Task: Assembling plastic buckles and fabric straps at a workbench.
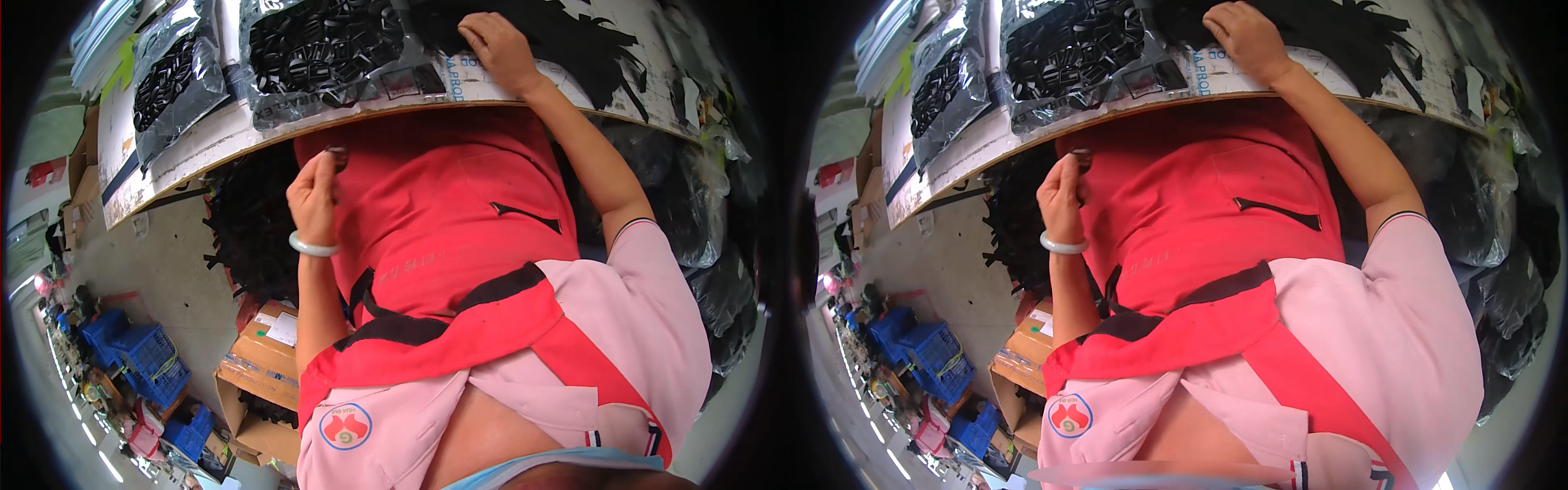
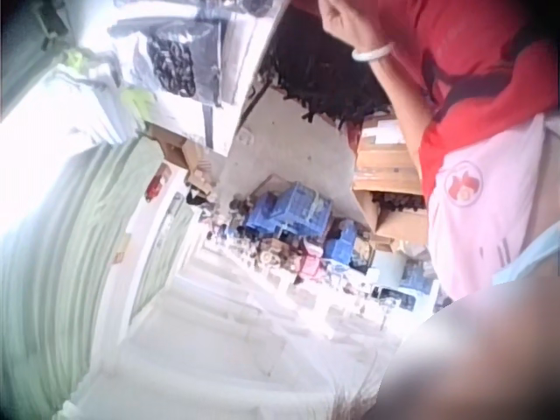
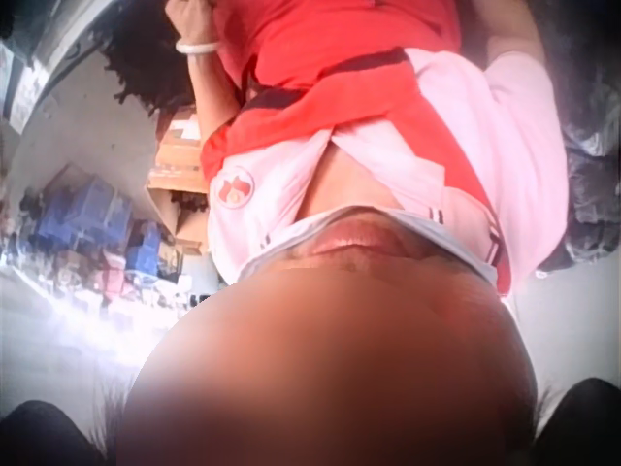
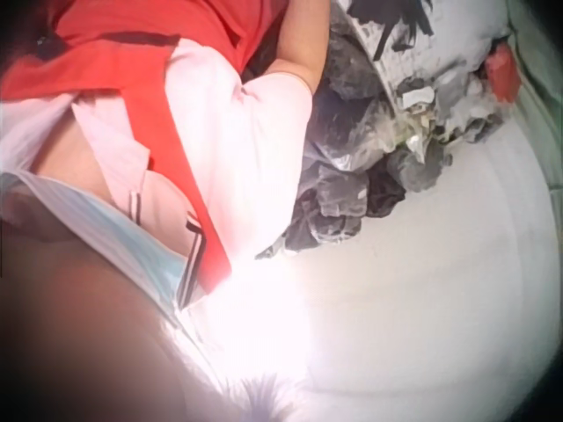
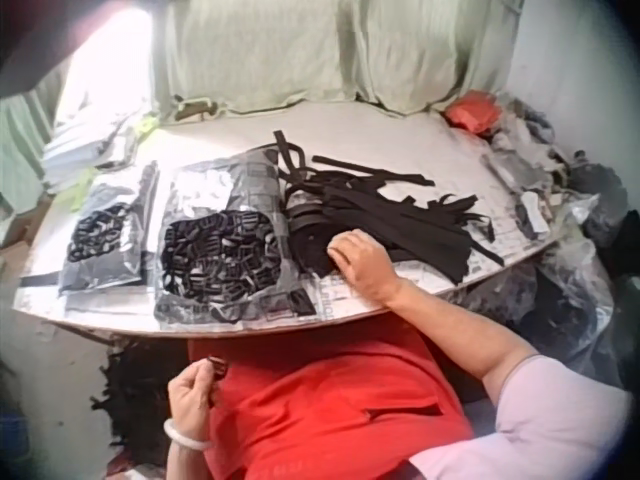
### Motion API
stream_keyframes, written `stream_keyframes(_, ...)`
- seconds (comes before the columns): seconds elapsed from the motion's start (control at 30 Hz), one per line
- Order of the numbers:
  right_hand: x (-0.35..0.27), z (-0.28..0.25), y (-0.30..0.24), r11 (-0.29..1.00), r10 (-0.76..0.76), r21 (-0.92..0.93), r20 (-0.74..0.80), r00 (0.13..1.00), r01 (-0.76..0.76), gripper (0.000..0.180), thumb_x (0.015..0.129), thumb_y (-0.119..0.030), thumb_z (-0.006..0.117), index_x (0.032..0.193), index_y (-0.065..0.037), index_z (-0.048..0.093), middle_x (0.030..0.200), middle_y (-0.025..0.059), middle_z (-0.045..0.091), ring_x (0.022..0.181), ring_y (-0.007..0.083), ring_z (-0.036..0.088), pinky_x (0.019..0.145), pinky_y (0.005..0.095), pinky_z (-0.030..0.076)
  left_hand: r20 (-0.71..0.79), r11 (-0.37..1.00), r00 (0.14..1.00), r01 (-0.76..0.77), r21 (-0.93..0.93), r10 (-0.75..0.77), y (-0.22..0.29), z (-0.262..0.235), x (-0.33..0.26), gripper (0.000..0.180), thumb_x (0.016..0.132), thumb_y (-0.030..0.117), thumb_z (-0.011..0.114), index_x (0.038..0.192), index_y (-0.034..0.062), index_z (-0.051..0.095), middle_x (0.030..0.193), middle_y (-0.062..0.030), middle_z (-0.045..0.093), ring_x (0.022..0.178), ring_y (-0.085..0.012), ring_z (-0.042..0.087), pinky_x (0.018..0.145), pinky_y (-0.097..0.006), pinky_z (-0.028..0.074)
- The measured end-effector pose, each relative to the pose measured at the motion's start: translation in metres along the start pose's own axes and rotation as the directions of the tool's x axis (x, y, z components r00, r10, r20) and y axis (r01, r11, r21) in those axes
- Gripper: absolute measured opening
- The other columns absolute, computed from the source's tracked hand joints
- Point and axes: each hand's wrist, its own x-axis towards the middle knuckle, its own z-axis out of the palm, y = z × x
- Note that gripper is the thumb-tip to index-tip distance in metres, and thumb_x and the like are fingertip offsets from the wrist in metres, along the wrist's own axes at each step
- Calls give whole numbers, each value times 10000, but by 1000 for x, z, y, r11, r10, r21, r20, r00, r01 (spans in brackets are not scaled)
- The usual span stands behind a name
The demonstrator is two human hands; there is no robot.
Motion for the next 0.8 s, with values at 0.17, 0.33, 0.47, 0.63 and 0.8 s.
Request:
stream_keyframes(0.17, 22, -80, -88, 905, 176, 396, -8, 984, -158, 119, 908, -151, 609, 963, -47, 631, 822, 46, 623, 736, 106, 582, 682, 244, 463, 86, 972, 995, 65, -227, -46, 22, 33, -6, 228, 949, 199, 587, 1042, 6, 666, 726, 5, 620, 565, -39, 500, 487, -191, 362)
stream_keyframes(0.33, 2, -75, -153, 192, 68, 688, 702, 709, -700, 153, 943, -158, 582, 896, -15, 608, 704, -73, 530, 634, 2, 462, 562, 169, 375, 145, 947, 987, -21, -320, 70, 20, 42, -2, 195, 928, 131, 609, 1032, -21, 674, 737, -14, 635, 569, -56, 545, 485, -183, 407)
stream_keyframes(0.47, -12, -50, -150, 36, 87, 574, 814, 575, -818, 176, 937, -211, 592, 905, -41, 624, 710, -77, 548, 620, -17, 461, 535, 152, 363, 58, 981, 996, -60, -186, 71, 16, 43, -7, 195, 927, 131, 607, 1000, -38, 674, 699, -14, 618, 566, -56, 528, 496, -197, 389)
stream_keyframes(0.63, -11, -40, -161, -174, 83, 577, 816, 572, -798, 187, 940, -245, 595, 920, -64, 638, 716, -84, 548, 590, -32, 449, 500, 141, 344, -42, 954, 953, -298, 44, 300, 5, 42, -6, 164, 869, 27, 648, 1021, -28, 670, 712, -14, 596, 592, -64, 528, 528, -200, 407)
stream_keyframes(0.8, -15, -26, -167, -207, 187, 666, 746, 640, -716, 212, 935, -256, 612, 961, -48, 645, 740, -60, 576, 597, -19, 473, 496, 144, 369, 42, 822, 859, -502, 270, 510, 2, 40, -5, 149, 825, -26, 646, 974, -18, 647, 694, -88, 548, 591, -135, 545, 532, -243, 413)
